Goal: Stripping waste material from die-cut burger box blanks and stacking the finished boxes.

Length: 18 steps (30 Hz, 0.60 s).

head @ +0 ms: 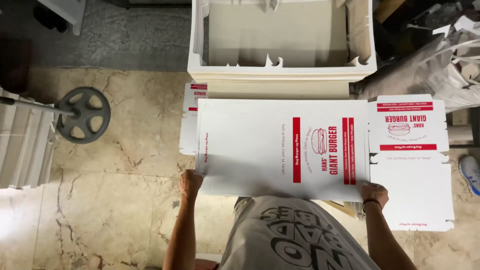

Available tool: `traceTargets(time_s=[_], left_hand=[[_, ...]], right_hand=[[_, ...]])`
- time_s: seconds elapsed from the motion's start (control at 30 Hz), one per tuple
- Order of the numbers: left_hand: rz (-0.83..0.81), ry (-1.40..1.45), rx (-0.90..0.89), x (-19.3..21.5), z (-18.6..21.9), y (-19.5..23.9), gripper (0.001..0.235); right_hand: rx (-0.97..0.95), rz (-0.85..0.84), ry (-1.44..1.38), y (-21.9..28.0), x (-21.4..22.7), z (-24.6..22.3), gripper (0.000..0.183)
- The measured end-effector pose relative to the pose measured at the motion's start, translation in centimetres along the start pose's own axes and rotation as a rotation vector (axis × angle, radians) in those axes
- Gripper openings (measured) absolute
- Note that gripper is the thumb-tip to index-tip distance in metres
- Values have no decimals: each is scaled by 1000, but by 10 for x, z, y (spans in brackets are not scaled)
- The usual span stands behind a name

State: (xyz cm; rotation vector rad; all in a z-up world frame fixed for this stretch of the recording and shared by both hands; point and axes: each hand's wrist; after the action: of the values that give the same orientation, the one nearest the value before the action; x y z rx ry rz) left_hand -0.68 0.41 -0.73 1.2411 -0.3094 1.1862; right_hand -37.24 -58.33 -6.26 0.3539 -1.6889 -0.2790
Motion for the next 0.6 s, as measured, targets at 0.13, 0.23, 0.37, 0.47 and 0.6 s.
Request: traceTargets(time_s=[0.13, 0.23, 0.37, 0.47, 0.6], left_hand=[[18, -35, -3, 11, 27, 11, 36], [30, -18, 4, 50, 89, 74, 38], [-42, -55, -28, 33, 71, 61, 65], [-55, -141, 1, 26, 64, 51, 69], [-56, -212, 9, 24, 56, 41, 73]], right_hand=[[9, -58, 44, 10, 21, -19, 40], [74, -134, 102, 10, 39, -36, 40], [21, -142, 142, 43, 71, -59, 42], [6, -114, 218, 54, 77, -72, 43], [-8, -77, 295, 48, 61, -68, 45]])
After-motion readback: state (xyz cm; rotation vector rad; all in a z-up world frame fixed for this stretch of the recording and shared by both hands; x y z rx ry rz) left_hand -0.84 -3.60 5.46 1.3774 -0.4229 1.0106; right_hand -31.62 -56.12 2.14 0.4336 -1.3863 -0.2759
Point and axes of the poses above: each hand's wrist, its own y-axis away from the middle knuckle, its own x-axis out of the back of the hand, z = x × y, and after that the axes turned 8 degrees about y, right-handed
